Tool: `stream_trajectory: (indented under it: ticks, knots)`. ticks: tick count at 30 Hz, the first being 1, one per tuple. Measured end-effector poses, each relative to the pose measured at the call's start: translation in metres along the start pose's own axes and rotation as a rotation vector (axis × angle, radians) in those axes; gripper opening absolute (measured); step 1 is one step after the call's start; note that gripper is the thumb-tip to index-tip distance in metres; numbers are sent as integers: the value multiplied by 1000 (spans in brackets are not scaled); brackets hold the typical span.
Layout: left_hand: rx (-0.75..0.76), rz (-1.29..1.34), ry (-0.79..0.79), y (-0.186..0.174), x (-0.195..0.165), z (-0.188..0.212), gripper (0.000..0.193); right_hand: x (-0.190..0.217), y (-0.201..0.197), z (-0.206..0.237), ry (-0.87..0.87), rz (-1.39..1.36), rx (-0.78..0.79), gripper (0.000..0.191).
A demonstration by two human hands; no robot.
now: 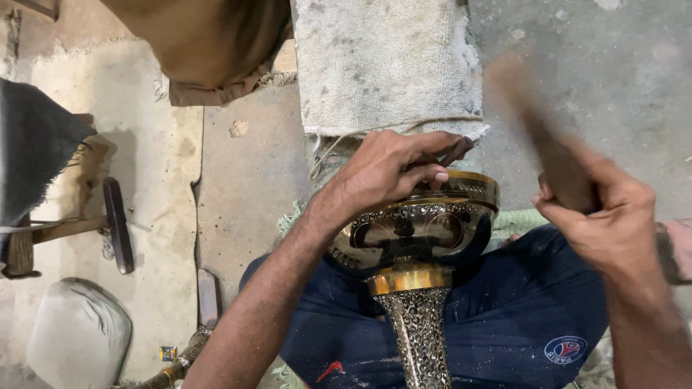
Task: The person sits cross-legged on the floor with an ornate brass vase on their lap, holds a small punch against the vase's decorated rim, and repeatedly strikes the punch with a wooden mallet to work the metal surface, repositioning the punch along the rim as they go.
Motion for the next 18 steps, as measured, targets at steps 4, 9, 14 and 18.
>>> stream_trajectory:
  ticks: [4, 9, 14, 18]
  knots:
    - [-30, 15, 46, -2, -1, 0, 45, -12, -2, -1, -4, -38, -14, 56]
    - [-54, 47, 74, -1, -1, 2, 47, -12, -4, -4, -14, 11, -14, 63]
    - [-70, 52, 106, 0, 3, 2, 50, 4, -7, -5, 116, 158, -17, 53]
    - [-40, 142, 85, -2, 7, -1, 49, 18, -11, -12, 65, 216, -4, 57]
Point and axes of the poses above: each hand's wrist, its own z-axis away from the middle knuckle, its own y-axis out of the palm, x = y × z, the point moved 4 cm from there along -z, towards the middle knuckle, and after that the axes turned 14 degrees about -y, right-handed, at the moved point
